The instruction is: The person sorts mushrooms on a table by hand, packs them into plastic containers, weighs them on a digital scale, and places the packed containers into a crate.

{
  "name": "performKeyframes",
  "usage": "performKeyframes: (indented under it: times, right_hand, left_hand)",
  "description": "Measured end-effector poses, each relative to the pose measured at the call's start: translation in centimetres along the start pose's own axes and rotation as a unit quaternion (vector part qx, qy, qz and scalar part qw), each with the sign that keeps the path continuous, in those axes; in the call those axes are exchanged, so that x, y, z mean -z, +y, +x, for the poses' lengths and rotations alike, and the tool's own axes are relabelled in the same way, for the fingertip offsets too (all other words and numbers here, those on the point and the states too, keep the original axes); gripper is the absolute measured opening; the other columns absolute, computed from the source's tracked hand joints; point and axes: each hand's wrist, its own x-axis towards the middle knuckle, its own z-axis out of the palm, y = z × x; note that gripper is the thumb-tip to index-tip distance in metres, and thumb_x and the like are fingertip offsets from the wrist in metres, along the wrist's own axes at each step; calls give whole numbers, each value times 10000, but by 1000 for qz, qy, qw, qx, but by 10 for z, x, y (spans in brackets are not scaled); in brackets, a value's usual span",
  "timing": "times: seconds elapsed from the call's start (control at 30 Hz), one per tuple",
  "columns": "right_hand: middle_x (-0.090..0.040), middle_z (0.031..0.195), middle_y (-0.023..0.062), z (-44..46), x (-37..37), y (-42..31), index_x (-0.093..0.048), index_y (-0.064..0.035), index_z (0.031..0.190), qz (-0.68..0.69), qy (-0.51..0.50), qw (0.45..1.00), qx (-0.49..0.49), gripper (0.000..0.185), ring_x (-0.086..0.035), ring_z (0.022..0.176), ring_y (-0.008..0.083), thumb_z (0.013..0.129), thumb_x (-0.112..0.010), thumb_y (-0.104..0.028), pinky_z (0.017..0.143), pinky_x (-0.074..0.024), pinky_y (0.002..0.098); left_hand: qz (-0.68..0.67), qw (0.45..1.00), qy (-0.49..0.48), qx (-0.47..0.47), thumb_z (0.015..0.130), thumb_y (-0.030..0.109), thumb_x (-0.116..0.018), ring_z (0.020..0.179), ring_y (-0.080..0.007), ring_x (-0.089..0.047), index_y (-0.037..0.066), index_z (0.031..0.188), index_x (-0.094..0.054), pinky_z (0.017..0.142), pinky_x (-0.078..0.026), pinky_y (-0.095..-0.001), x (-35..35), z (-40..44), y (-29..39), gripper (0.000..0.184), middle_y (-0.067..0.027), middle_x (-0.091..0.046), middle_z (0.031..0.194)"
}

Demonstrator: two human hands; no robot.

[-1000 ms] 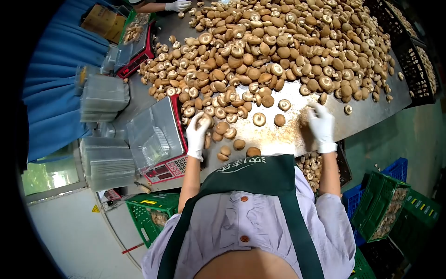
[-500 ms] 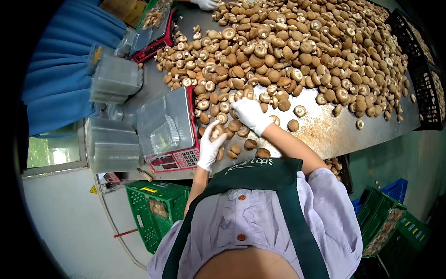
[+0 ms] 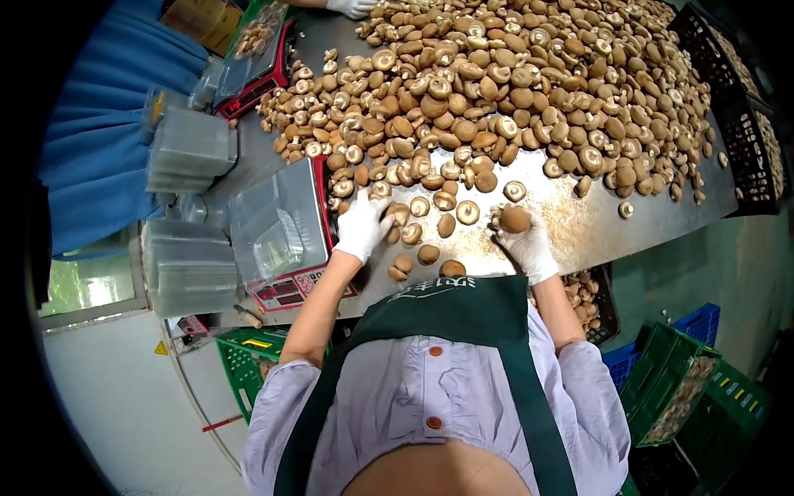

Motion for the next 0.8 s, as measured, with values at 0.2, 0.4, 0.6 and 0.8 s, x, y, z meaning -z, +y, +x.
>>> performKeyframes:
  times: [0.2,0.4,0.6,0.8]
  right_hand:
    - [-633,898,90,1,-20,16,-574,-20,994,-177,17,984,-15,280,-632,765,188,916,-489,-275,608,-514,265]
    - [-591,889,48,12,-75,46,-582,8,1056,-392,-88,912,86,256,-557,802,113,898,-548,-190,727,-457,236]
    - [-519,1272,218,6,-101,67,-573,-24,1103,-663,-100,669,321,332,-549,1114,338,796,-633,-135,929,-433,368]
    - [-427,1348,220,-15,-109,72,-508,-41,1212,-702,-256,523,409,473,-443,1236,367,769,-672,-65,1003,-384,378]
  left_hand:
    - [-396,916,53,42,869,284,-605,859,-240,-629,51,1139,-633,703,-510,-342,1,-7,-7,358,-122,-609,1007]
    - [-863,423,-116,251,930,392,-486,822,-228,-649,48,1132,-552,566,-509,-305,-15,-36,24,405,-119,-645,940]
    - [-924,255,-152,241,952,388,-419,948,-239,-624,31,1234,-491,719,-539,-359,-32,-41,41,461,-131,-602,1117]
    - [-949,168,-164,211,928,386,-423,1047,-316,-583,21,1236,-488,931,-466,-464,-70,-37,35,482,-175,-579,1166]
